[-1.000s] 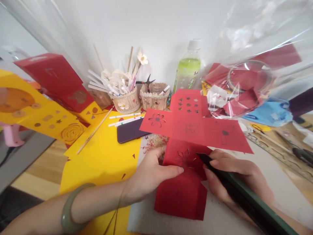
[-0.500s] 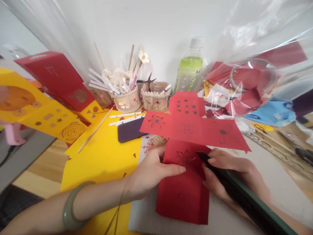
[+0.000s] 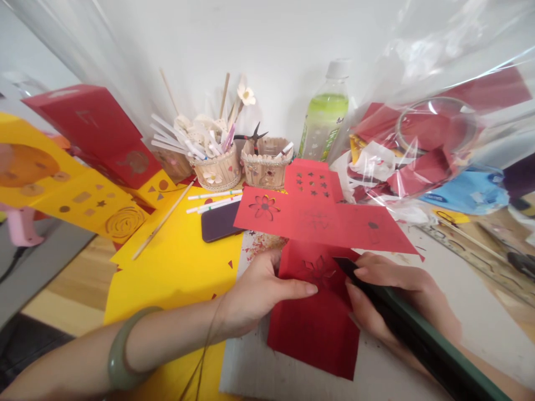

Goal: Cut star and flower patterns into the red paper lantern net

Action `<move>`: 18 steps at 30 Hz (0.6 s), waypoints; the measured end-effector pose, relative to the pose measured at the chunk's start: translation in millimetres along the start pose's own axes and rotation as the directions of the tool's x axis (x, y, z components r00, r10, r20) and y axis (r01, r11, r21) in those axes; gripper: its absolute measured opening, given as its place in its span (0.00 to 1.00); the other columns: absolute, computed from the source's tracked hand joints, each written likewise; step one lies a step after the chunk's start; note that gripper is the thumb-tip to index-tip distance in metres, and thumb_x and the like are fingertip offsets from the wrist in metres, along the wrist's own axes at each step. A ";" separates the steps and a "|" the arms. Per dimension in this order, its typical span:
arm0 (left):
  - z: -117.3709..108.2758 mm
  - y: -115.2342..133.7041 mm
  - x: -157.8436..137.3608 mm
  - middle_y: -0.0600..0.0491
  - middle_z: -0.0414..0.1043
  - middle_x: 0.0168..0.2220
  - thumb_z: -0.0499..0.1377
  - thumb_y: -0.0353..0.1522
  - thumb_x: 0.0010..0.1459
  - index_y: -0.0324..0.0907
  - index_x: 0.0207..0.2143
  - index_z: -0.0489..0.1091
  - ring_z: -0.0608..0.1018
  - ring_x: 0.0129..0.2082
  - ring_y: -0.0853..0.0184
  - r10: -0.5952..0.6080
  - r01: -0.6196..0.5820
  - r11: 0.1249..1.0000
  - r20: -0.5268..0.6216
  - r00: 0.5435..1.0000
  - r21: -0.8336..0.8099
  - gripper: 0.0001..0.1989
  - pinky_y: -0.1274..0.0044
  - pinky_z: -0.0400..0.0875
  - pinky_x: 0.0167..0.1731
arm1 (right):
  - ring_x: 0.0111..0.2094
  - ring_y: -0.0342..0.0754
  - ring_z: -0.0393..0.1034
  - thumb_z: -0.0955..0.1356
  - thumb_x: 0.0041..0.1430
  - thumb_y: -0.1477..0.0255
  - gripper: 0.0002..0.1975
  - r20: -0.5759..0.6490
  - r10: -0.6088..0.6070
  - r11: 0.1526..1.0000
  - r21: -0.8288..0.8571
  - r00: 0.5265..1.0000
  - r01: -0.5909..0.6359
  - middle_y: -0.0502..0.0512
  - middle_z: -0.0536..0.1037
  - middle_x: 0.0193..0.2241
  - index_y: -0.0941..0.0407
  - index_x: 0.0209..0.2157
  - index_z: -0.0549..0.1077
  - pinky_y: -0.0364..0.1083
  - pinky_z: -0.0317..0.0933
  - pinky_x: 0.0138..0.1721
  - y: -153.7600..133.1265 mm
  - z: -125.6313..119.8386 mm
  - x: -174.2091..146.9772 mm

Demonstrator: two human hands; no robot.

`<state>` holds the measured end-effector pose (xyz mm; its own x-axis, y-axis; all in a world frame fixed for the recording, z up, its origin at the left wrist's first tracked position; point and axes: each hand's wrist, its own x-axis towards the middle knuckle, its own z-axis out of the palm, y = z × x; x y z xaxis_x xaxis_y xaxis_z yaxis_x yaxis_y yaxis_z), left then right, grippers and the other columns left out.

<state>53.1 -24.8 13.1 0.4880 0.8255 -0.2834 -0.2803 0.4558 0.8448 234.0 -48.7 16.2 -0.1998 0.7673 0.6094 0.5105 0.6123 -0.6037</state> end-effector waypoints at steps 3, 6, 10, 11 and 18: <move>1.0 1.0 0.1 0.49 0.77 0.38 0.67 0.27 0.45 0.36 0.38 0.74 0.77 0.36 0.65 -0.047 0.048 0.998 0.026 0.999 -0.028 0.15 0.75 0.70 0.39 | 0.20 0.45 0.69 0.64 0.53 0.82 0.18 -0.003 0.013 1.000 -0.005 1.000 -0.013 0.47 0.72 0.25 0.44 0.39 0.62 0.46 0.62 0.20 0.8 -0.9 -0.9; 2.8 1.3 0.5 0.50 0.77 0.36 0.67 0.27 0.46 0.36 0.37 0.75 0.78 0.34 0.67 -0.054 0.057 0.997 0.044 0.998 -0.059 0.13 0.76 0.71 0.38 | 0.20 0.45 0.70 0.65 0.52 0.82 0.19 0.048 0.010 1.000 0.015 0.999 -0.011 0.47 0.74 0.25 0.44 0.40 0.62 0.45 0.61 0.19 2.1 -1.2 -0.7; 3.8 0.7 1.6 0.49 0.77 0.38 0.67 0.28 0.46 0.36 0.38 0.75 0.78 0.36 0.65 -0.043 0.045 0.997 0.019 0.999 -0.060 0.14 0.75 0.71 0.41 | 0.18 0.46 0.70 0.65 0.51 0.83 0.20 0.053 -0.008 0.999 0.039 0.999 0.006 0.45 0.72 0.21 0.44 0.40 0.62 0.45 0.59 0.17 4.3 -0.5 0.8; 3.7 0.4 2.0 0.49 0.77 0.39 0.67 0.28 0.46 0.36 0.38 0.75 0.78 0.37 0.65 -0.047 0.048 0.997 0.017 0.999 -0.061 0.14 0.74 0.71 0.41 | 0.18 0.45 0.70 0.65 0.51 0.83 0.20 0.045 -0.006 0.999 0.036 0.999 0.005 0.44 0.72 0.21 0.44 0.39 0.62 0.45 0.59 0.17 5.1 -0.5 0.6; 3.2 -0.9 3.1 0.47 0.77 0.39 0.67 0.26 0.45 0.35 0.39 0.74 0.78 0.39 0.63 -0.030 0.033 0.996 0.034 0.999 -0.082 0.16 0.72 0.70 0.44 | 0.18 0.43 0.69 0.65 0.52 0.84 0.19 0.087 -0.004 0.999 0.040 0.996 0.000 0.45 0.72 0.24 0.46 0.39 0.63 0.43 0.59 0.16 9.7 -1.6 -2.8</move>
<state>57.5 -23.7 12.9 0.5244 0.7995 -0.2930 -0.3307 0.5083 0.7952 240.8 -45.3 9.5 -0.2740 0.7785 0.5646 0.4762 0.6199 -0.6236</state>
